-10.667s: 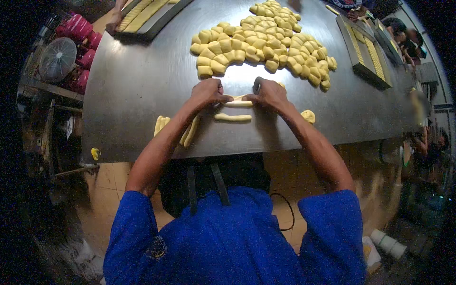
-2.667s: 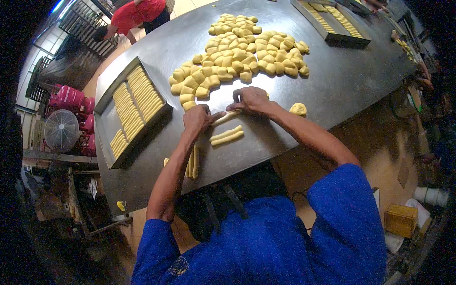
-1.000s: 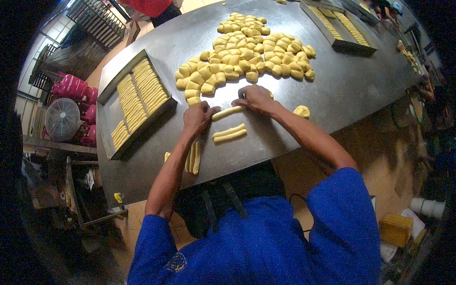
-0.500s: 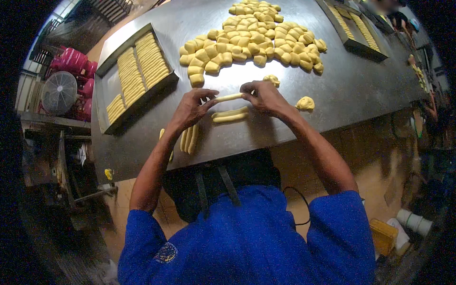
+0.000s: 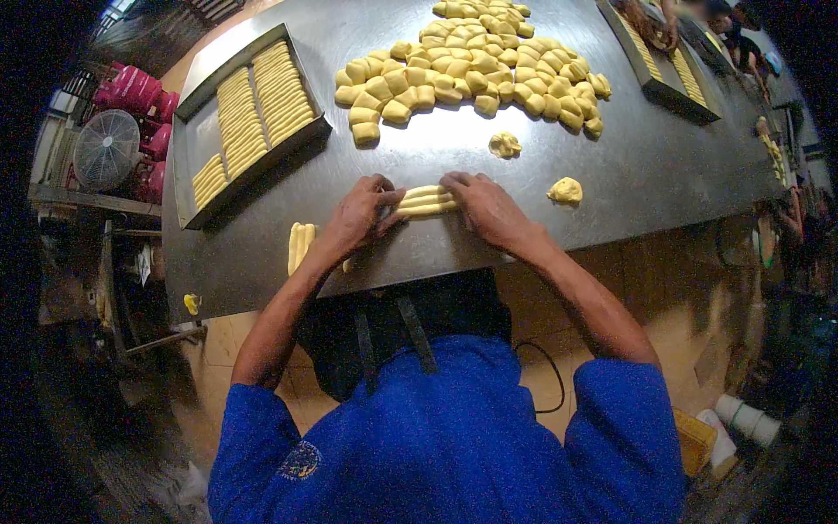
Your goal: Shaping individual pieces of dough and arranging them neatly on a baking tray.
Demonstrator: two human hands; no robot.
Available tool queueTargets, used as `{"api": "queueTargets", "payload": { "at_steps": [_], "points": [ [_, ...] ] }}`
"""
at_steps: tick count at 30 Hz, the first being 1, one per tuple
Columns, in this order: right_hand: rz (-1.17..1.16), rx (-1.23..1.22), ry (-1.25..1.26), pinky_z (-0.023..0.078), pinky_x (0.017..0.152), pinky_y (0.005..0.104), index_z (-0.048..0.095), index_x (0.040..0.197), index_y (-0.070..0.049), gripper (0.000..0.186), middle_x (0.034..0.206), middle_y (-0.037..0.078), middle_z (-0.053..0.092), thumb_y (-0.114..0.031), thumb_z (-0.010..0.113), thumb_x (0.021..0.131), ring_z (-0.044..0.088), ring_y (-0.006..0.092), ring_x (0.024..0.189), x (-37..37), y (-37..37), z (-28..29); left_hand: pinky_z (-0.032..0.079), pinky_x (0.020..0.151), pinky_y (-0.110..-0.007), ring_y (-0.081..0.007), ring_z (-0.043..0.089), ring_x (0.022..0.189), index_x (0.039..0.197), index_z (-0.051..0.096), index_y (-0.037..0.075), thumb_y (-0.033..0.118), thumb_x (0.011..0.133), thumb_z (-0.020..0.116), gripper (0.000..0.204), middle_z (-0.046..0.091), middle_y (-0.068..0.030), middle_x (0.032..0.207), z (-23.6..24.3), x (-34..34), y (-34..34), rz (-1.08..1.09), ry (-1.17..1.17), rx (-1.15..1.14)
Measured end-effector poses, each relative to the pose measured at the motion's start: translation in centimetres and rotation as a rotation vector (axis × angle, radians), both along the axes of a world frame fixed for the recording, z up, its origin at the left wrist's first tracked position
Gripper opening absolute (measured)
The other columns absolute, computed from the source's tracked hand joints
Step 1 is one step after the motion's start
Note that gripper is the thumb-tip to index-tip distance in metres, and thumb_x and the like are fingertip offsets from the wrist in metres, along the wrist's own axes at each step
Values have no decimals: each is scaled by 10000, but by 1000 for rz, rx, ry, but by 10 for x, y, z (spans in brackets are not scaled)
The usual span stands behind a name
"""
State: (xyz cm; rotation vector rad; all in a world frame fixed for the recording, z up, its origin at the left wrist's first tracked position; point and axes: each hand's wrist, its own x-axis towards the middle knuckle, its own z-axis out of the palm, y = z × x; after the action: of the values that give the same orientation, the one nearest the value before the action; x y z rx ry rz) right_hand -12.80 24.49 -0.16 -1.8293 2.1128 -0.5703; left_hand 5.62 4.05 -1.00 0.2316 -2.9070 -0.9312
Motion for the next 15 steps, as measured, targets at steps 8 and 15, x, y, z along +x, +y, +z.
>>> {"api": "queueTargets", "payload": {
  "at_steps": [8, 15],
  "points": [
    [-34, 165, 160, 535, 938, 458, 436, 1374, 8, 601, 1274, 207, 507, -82, 696, 839, 527, 382, 1143, 4, -16, -4, 499, 857, -368, -220, 614, 1001, 1240, 686, -31, 804, 764, 637, 962, 645, -129, 1083, 196, 57, 62, -336, 530, 1054],
    [15, 186, 129, 475, 930, 507, 465, 1295, -3, 546, 1198, 246, 513, -99, 737, 831, 539, 449, 1054, -1, -18, 8, 520, 821, -357, -222, 639, 906, 990, 678, 10, 498, 846, 687, 508, 666, -131, 980, 232, 146, 117, -86, 717, 842]
  ]
}}
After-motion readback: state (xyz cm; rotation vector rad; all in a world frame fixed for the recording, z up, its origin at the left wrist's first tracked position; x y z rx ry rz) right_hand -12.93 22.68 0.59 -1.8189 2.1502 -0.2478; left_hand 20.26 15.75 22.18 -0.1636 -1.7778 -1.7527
